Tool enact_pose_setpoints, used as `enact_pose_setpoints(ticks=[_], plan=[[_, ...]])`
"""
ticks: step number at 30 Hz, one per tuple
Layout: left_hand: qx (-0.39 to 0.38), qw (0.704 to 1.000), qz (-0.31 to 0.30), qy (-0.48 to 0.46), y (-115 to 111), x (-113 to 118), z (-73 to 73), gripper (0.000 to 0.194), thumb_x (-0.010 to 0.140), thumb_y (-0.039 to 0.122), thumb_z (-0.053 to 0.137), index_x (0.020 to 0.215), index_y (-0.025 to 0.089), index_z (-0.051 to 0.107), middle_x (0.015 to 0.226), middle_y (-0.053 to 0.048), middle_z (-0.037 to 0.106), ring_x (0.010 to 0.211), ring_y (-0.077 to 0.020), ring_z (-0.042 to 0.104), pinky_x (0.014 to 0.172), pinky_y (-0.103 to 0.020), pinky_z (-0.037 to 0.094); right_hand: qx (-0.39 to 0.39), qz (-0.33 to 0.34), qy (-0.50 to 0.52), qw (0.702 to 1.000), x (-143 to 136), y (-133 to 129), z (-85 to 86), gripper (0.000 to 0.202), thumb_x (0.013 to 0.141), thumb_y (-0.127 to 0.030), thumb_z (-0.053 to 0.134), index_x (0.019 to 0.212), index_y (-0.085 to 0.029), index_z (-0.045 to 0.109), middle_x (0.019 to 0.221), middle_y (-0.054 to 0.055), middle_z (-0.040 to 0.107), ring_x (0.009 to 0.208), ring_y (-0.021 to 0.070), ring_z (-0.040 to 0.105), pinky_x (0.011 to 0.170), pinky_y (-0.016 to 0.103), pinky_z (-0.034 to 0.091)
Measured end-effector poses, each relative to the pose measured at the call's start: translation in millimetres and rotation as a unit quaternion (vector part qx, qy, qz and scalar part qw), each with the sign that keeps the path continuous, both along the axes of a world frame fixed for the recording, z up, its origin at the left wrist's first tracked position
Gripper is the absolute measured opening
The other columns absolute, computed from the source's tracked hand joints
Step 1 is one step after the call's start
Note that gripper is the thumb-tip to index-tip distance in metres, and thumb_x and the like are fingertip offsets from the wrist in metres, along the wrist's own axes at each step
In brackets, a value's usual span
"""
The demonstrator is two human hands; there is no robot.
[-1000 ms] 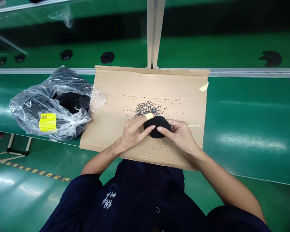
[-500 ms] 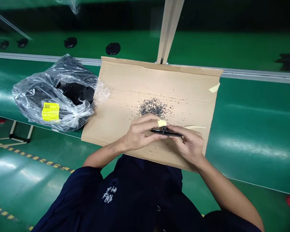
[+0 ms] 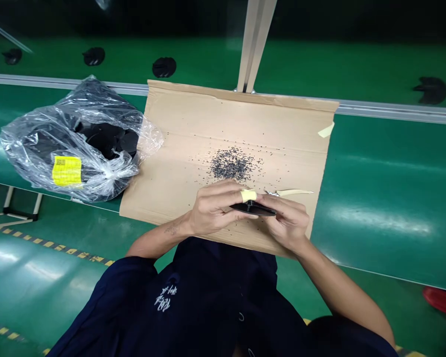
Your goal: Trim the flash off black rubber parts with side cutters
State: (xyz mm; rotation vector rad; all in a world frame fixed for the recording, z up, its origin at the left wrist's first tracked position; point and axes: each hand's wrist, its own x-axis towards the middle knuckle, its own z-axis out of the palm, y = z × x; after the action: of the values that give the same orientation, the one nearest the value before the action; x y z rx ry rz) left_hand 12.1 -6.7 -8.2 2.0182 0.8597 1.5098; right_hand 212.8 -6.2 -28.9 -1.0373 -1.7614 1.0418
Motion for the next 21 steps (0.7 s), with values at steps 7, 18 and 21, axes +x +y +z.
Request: enact_pose_setpoints(ticks=[7, 18, 21], plan=[[0.002, 1.000, -0.009, 0.019, 2, 3, 3.1, 0.041, 0.096, 0.028, 0.070, 0.136, 0.028, 0.066, 0.098, -0.005, 0.079, 0.088, -0.0160, 0.073, 0.076, -0.031, 0.059, -0.060, -0.028, 0.025, 0.997, -4, -2, -3.2, 0.032, 0.088, -0.057, 0.072, 0.095, -0.028, 0.084, 0.099, 0.008, 0.081, 0.089, 0.0285, 0.079, 0.083, 0.047, 0.068], [-0.300, 0.949, 0.037, -0.090, -9, -29, -14.6, 0.028, 0.095, 0.040, 0.070, 0.115, 0.021, 0.075, 0.109, -0.008, 0.079, 0.101, -0.0182, 0.074, 0.091, -0.031, 0.060, 0.071, 0.069, -0.320, 0.942, 51, 2, 3.3, 0.071, 0.093, -0.059, 0.065, 0.152, -0.022, 0.051, 0.154, 0.018, 0.052, 0.150, 0.0409, 0.038, 0.119, 0.066, 0.037], [-0.353, 0.924, 0.105, -0.103, -10, -40, -22.9, 0.036, 0.089, 0.048, 0.076, 0.109, 0.018, 0.075, 0.106, -0.007, 0.078, 0.095, -0.0177, 0.074, 0.084, -0.027, 0.059, 0.085, 0.017, -0.436, 0.896, 77, -2, -3.6, 0.073, 0.098, -0.055, 0.055, 0.157, -0.015, 0.040, 0.151, 0.025, 0.048, 0.148, 0.0465, 0.037, 0.114, 0.069, 0.039]])
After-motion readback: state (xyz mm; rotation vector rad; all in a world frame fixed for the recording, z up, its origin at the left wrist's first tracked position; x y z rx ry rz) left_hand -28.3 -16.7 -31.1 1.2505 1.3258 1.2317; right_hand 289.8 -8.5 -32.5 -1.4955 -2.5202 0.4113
